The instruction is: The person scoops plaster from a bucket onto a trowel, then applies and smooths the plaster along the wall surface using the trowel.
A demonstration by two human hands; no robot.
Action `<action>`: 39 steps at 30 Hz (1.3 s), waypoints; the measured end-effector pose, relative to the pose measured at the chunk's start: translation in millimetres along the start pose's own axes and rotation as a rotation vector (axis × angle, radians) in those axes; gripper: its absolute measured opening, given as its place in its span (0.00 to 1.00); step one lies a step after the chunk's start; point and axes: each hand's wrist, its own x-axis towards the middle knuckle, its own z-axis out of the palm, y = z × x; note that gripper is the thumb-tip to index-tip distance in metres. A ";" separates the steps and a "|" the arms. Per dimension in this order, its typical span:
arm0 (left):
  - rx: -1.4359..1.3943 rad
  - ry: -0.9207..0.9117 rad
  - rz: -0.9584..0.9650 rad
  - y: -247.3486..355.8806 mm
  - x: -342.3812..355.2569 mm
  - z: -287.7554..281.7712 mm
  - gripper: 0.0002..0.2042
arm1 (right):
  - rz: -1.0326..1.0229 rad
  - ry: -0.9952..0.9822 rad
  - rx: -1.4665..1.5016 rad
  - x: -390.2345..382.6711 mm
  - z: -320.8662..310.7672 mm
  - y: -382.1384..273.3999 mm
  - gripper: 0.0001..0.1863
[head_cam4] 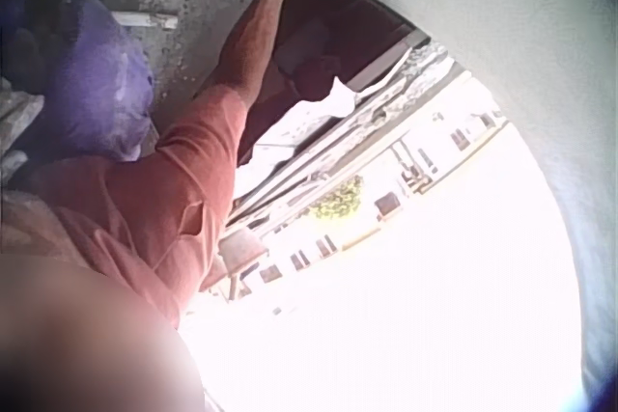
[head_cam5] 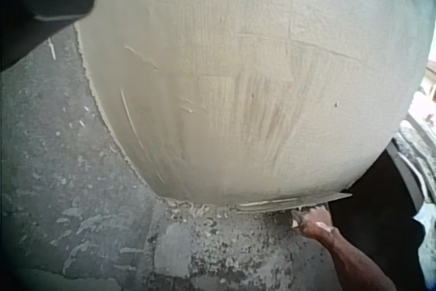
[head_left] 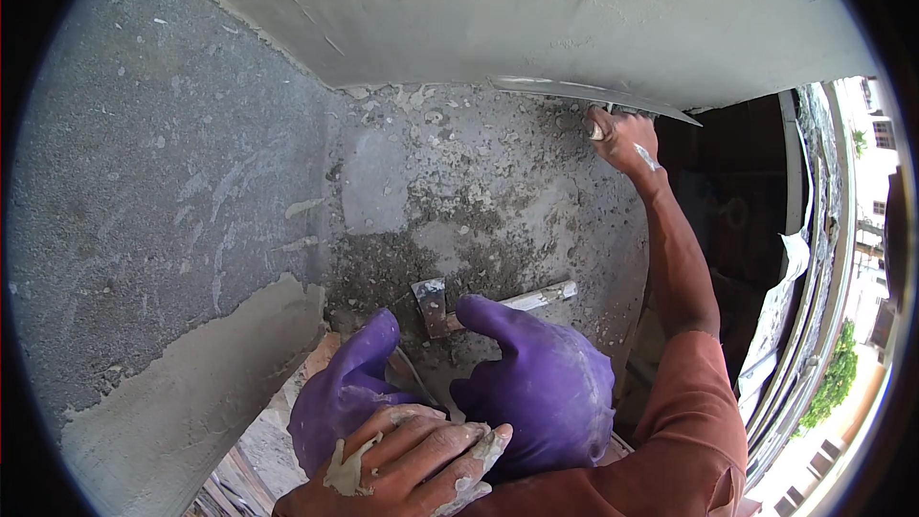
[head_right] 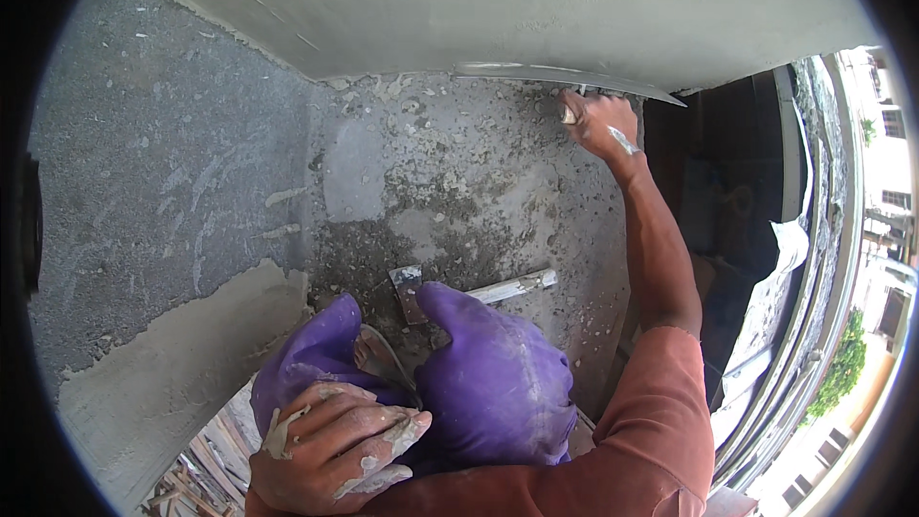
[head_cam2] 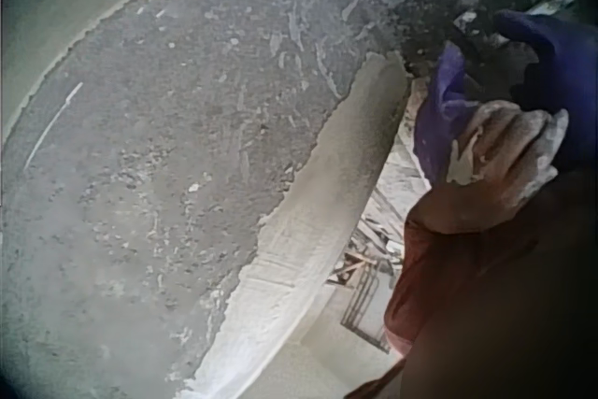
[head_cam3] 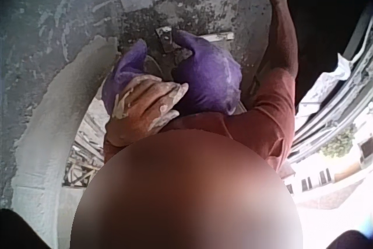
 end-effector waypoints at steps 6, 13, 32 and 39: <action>-0.041 -0.014 -0.004 -0.2 1.8 -1.6 0.23 | 0.021 -0.109 0.002 2.8 39.3 20.1 0.14; -0.046 0.011 -0.028 1.6 3.0 1.1 0.24 | 0.073 -0.143 0.131 22.0 13.8 29.0 0.13; 0.086 -0.003 0.017 -0.5 1.9 0.8 0.19 | 0.185 0.178 0.357 16.2 -163.8 17.2 0.11; 0.054 0.007 -0.003 2.8 -12.3 -3.0 0.19 | 0.120 -0.140 0.010 -10.3 -22.6 24.0 0.11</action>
